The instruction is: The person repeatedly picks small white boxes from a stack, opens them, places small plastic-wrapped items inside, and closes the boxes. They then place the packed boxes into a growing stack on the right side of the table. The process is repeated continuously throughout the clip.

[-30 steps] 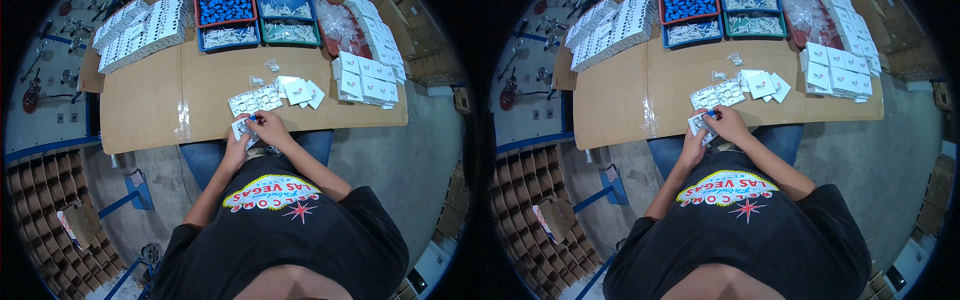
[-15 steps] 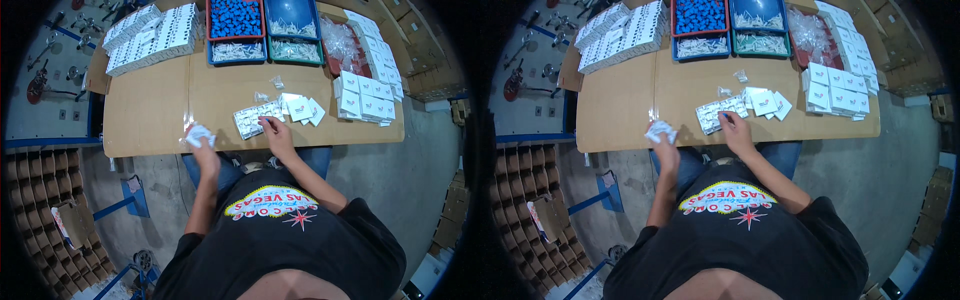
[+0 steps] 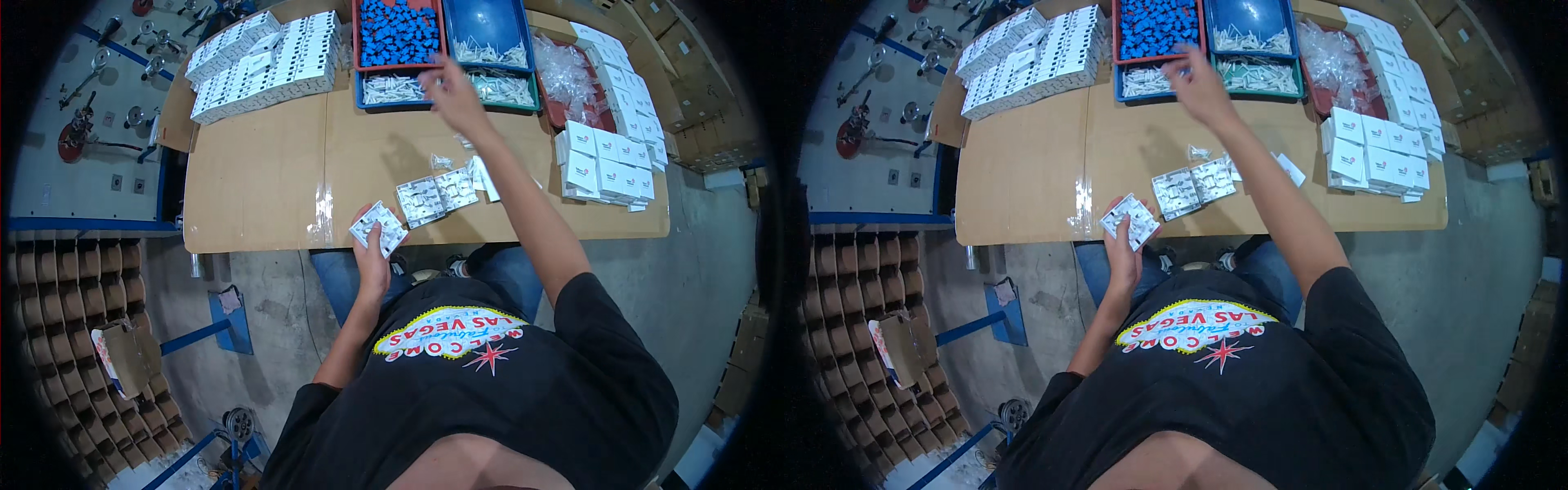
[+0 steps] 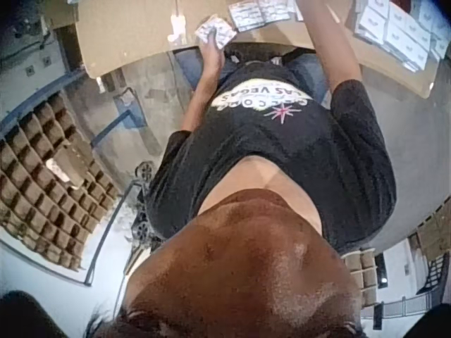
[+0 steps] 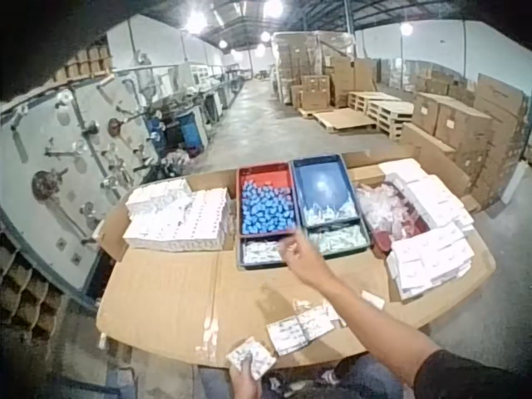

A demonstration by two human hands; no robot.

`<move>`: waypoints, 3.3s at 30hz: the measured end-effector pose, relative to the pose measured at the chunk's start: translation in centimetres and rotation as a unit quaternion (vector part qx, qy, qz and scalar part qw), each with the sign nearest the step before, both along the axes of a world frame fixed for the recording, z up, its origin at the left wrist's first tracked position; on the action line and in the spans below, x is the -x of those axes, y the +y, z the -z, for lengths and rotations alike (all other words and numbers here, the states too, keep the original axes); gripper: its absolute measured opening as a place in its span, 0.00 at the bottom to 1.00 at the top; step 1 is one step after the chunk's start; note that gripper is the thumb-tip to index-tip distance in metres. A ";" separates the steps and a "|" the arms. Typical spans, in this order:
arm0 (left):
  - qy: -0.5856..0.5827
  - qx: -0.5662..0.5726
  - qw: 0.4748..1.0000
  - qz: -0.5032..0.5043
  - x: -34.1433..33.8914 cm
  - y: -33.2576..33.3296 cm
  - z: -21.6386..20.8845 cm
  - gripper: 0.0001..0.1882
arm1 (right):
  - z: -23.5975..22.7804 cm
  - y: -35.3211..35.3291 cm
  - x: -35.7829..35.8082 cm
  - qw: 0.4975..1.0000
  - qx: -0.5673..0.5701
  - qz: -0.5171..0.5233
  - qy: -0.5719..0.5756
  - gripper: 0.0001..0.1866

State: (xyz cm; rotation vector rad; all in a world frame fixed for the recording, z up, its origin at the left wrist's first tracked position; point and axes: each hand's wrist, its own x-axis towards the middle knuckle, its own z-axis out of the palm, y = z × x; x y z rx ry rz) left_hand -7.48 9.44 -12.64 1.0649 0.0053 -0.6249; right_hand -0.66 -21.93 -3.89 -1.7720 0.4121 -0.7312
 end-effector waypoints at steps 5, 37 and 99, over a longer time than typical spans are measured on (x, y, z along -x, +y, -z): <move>0.009 0.006 0.999 -0.031 -0.2 0.0 2.2 0.25 | 4.9 12.1 8.0 0.935 -0.031 -0.297 0.189 0.12; 0.112 -0.031 0.993 0.035 -1.8 -0.1 0.6 0.34 | 10.9 5.1 18.1 0.856 0.316 0.219 0.346 0.32; 0.123 -0.047 0.970 0.204 1.1 -2.5 -5.2 0.43 | 2.6 11.6 18.1 0.953 0.154 -0.259 0.042 0.39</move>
